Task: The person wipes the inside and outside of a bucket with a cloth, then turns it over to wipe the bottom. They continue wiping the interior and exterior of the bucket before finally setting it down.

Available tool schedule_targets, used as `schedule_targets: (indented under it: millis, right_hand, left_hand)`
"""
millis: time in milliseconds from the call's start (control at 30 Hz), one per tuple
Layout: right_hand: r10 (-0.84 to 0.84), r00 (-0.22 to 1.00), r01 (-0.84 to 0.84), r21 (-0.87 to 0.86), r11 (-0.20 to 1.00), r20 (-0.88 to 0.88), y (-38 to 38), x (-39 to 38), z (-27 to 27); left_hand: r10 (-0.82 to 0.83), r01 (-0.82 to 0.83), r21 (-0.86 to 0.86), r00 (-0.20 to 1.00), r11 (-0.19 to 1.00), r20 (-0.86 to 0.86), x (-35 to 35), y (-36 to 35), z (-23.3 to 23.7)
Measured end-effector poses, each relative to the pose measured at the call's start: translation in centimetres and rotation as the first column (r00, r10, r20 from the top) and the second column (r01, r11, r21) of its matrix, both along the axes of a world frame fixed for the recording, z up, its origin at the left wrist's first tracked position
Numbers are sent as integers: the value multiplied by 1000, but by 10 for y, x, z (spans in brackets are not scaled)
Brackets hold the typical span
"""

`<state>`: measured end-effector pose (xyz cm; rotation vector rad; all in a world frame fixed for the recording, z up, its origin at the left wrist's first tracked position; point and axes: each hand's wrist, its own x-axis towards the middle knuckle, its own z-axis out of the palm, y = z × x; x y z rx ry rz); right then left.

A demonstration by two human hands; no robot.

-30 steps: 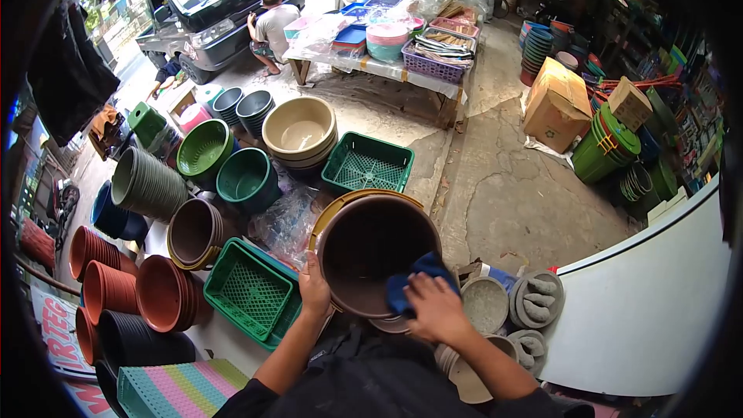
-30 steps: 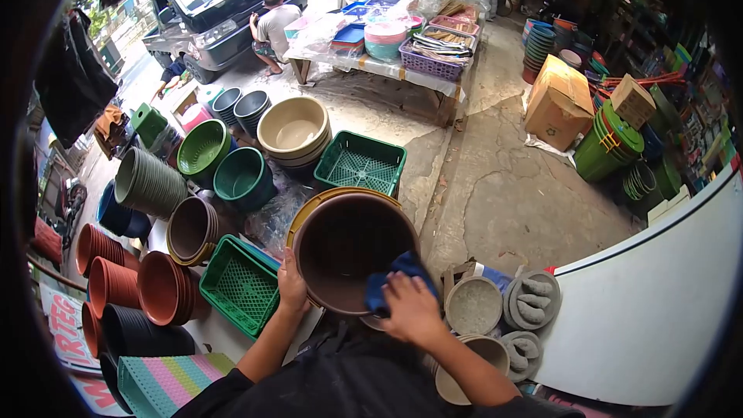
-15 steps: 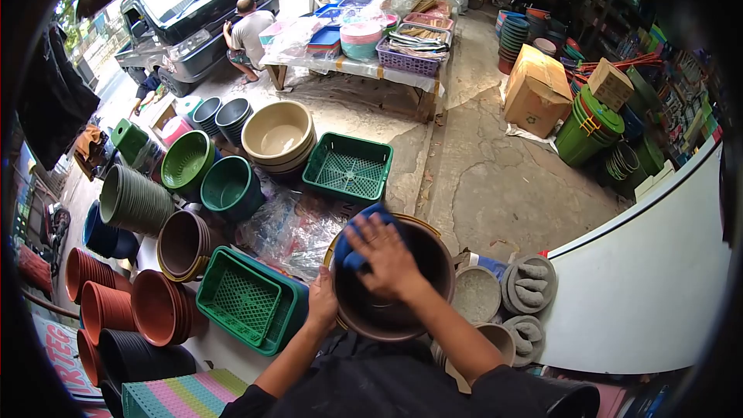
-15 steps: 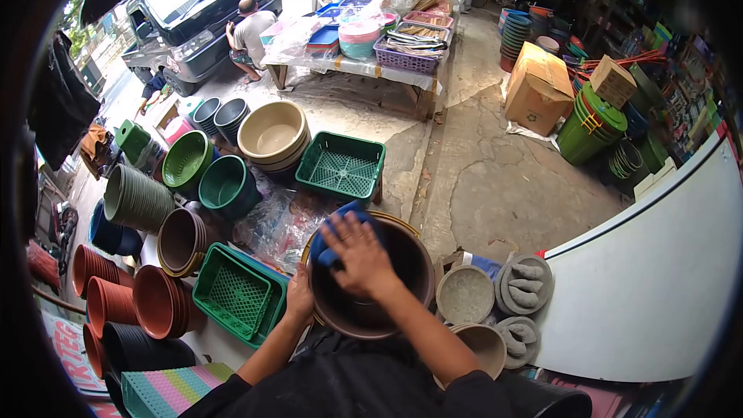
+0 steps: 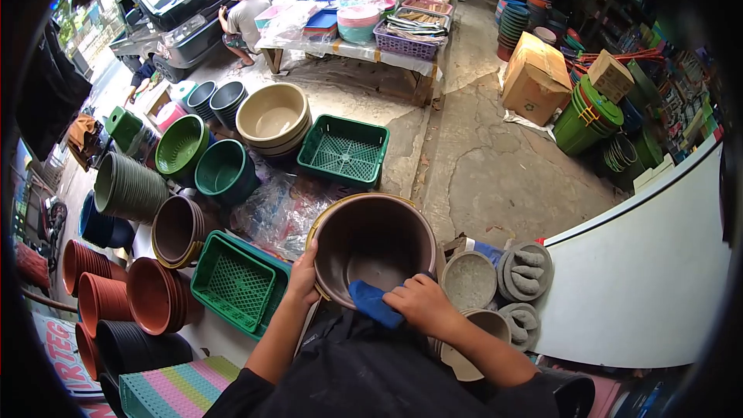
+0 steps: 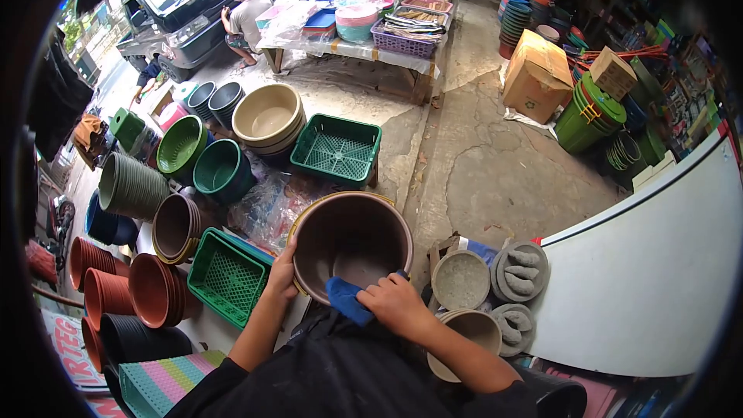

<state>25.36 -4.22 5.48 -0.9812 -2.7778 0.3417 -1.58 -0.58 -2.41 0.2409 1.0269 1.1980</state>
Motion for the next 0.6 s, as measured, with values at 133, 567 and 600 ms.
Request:
schedule_targets:
  millis: [133,567,600]
  right_hand:
    - [-29,999,28,-45,999,-30,7,11,-9]
    - [-194,977,177,-170,969,-89,48,37,5]
    - [-193,977,176,-169,970,-89,47,38,15]
  left_hand:
    - [-116,141,-57,458,988,-881,-1,-13,-24]
    - [-19,921,-70,-68,384,-998,23,-18,1]
    - [-18,920,-69,-68,385,-998,26,-17,6]
